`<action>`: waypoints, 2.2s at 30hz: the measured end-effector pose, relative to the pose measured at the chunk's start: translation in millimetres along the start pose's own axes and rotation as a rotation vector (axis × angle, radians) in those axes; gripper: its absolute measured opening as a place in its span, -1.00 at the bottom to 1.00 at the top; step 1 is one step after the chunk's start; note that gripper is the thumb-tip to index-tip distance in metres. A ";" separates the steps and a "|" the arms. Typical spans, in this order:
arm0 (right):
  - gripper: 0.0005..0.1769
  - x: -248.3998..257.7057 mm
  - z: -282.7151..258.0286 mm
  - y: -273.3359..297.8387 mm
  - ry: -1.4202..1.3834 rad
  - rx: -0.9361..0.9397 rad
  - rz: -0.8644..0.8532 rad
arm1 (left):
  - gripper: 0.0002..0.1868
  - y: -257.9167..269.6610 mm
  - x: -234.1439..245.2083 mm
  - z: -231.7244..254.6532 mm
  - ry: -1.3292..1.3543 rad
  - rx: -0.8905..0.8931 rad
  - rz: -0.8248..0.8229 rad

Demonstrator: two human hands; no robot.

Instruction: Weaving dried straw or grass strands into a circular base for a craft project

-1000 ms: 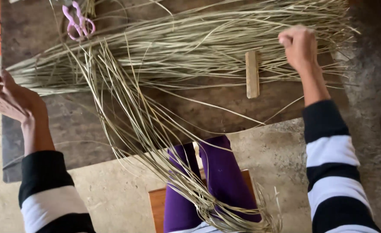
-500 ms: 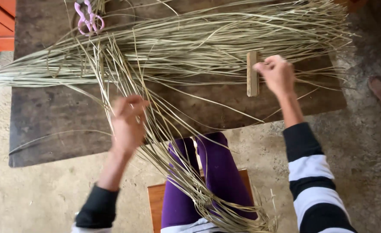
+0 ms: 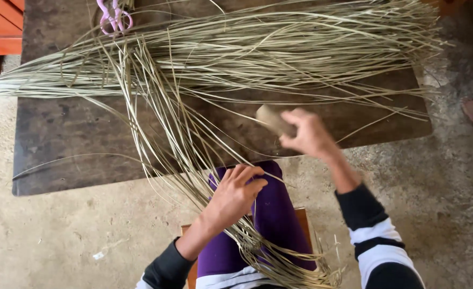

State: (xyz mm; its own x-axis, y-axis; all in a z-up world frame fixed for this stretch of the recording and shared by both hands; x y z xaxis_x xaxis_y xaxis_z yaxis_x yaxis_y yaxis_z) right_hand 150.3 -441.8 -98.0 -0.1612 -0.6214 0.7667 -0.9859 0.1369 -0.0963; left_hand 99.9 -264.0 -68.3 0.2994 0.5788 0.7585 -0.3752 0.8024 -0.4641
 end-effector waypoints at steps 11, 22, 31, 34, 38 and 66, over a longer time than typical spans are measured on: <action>-0.96 28.3 58.3 -9.8 0.141 0.144 0.246 | -0.83 31.8 17.0 -11.3 0.035 0.131 -0.035; -0.91 38.5 80.9 -8.9 0.350 0.202 0.313 | -0.85 36.4 16.3 -11.7 0.060 0.203 -0.055; -0.90 22.3 86.1 -11.7 0.544 0.028 0.098 | -0.88 32.7 19.8 6.5 0.079 0.132 -0.030; -0.86 25.4 85.9 -4.0 0.469 -0.042 0.046 | -0.83 38.7 15.0 5.4 0.045 0.169 -0.060; -0.93 30.4 69.7 3.0 0.391 -0.056 0.048 | -0.83 40.9 15.7 7.6 0.043 0.182 -0.061; -0.86 73.8 118.1 8.2 0.410 -0.091 0.156 | -0.77 55.7 20.1 -1.4 -0.010 0.234 -0.056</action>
State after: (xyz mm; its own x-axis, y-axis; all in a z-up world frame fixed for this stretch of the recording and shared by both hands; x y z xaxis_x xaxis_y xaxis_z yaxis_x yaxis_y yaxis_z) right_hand 124.9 -577.7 -117.2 -0.2580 -0.2336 0.9375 -0.9403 0.2836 -0.1881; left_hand 86.2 -207.4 -79.6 0.3171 0.5316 0.7854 -0.5520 0.7769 -0.3029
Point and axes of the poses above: each hand's wrist, its own y-axis away from the middle knuckle, its own x-axis out of the back of the hand, z = x × y, the point moved 10 cm from there along -y, towards the middle knuckle
